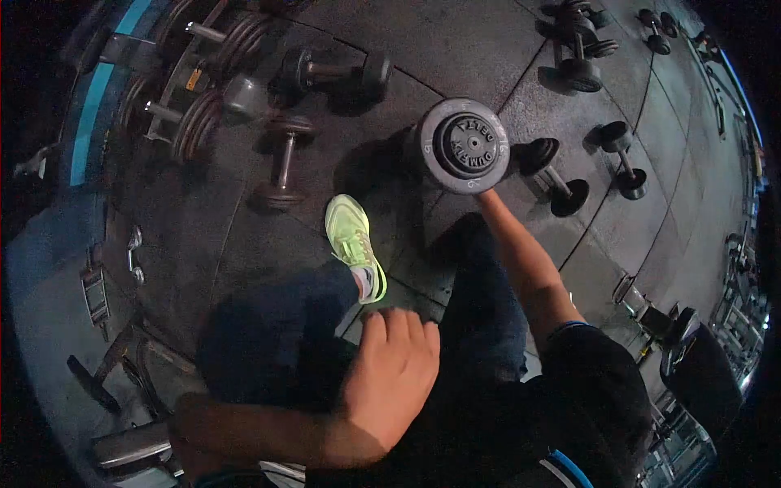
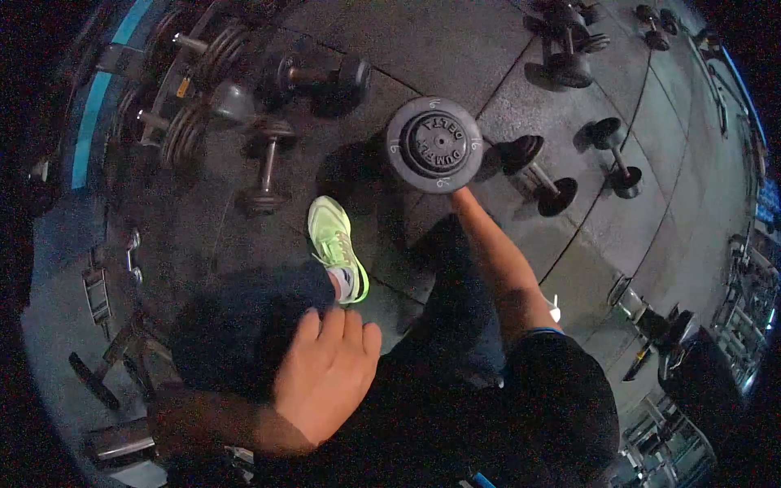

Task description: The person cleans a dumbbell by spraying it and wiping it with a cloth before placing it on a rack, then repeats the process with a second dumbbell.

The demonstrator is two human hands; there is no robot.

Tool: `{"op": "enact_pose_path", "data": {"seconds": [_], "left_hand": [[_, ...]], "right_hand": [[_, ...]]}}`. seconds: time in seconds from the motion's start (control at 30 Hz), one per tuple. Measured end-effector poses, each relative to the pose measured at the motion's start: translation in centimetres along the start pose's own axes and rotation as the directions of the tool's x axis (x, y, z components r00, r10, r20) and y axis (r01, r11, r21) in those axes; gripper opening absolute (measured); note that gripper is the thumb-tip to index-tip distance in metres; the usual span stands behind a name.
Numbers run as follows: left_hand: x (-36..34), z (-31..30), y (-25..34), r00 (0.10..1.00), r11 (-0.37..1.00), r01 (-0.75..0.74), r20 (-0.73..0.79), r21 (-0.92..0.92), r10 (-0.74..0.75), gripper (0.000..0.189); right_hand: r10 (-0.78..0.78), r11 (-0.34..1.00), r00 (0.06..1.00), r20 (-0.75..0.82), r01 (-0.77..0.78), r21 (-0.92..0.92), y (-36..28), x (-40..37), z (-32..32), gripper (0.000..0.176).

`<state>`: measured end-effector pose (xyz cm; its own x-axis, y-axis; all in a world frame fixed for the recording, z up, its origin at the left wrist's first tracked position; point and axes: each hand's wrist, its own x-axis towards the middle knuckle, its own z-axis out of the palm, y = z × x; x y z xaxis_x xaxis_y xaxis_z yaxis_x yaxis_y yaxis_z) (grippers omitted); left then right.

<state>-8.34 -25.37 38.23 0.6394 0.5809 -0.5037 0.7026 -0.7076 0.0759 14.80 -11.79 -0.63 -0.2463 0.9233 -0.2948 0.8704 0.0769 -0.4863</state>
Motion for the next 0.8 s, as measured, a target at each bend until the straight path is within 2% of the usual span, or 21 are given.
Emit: {"op": "enact_pose_path", "data": {"seconds": [0.13, 0.23, 0.33, 0.4, 0.57, 0.6, 0.7, 0.73, 0.77, 0.8], "left_hand": [[-1.1, 0.1, 2.0, 0.997, 0.998, -0.048, -0.058, 0.045, 0.05, 0.007], [-1.5, 0.1, 3.1, 0.995, 0.997, -0.079, -0.061, 0.011, 0.079, 0.012], [-1.4, 0.0, 2.8, 0.993, 0.996, -0.09, -0.082, 0.003, 0.09, 0.02], [-1.5, -2.5, 1.6, 0.997, 0.997, -0.072, -0.009, -0.034, 0.072, 0.032], [3.2, -4.3, -1.9, 0.958, 0.885, -0.285, -0.071, -0.367, 0.279, 0.042], [4.9, -4.6, -2.5, 0.972, 0.864, -0.223, -0.037, -0.452, 0.231, 0.047], [12.1, -0.2, -6.0, 0.994, 0.972, -0.061, -0.099, -0.226, 0.039, 0.077], [14.6, 1.8, -7.3, 0.992, 0.973, -0.026, -0.124, -0.23, -0.002, 0.089], [16.4, 2.7, -7.7, 0.997, 0.97, 0.052, -0.046, -0.237, -0.065, 0.099], [18.0, 4.0, -7.9, 0.995, 0.977, 0.056, -0.065, -0.204, -0.071, 0.101]], "right_hand": [[0.071, 0.997, 0.995, -0.068, -0.068, 0.044, -1.5, -1.7, 1.8, 0.058], [0.125, 0.99, 0.987, -0.103, -0.117, 0.085, -2.2, -1.6, 2.4, 0.058], [0.192, 0.974, 0.973, -0.125, -0.173, 0.146, -2.0, -1.7, 2.5, 0.058], [0.227, 0.963, 0.966, -0.127, -0.202, 0.179, -2.1, -1.5, 2.4, 0.058], [0.307, 0.928, 0.944, -0.122, -0.269, 0.257, -1.6, -1.1, 2.3, 0.058], [0.322, 0.919, 0.939, -0.12, -0.28, 0.278, -1.3, -1.1, 2.4, 0.058], [0.36, 0.88, 0.928, -0.095, -0.304, 0.364, -0.2, -2.0, 2.4, 0.058], [0.364, 0.865, 0.928, -0.08, -0.305, 0.4, 0.3, -2.7, 2.3, 0.058], [0.36, 0.855, 0.931, -0.054, -0.307, 0.417, 0.9, -3.9, 2.0, 0.058], [0.321, 0.897, 0.947, -0.023, -0.296, 0.327, 1.5, -5.9, 1.8, 0.058]]}}
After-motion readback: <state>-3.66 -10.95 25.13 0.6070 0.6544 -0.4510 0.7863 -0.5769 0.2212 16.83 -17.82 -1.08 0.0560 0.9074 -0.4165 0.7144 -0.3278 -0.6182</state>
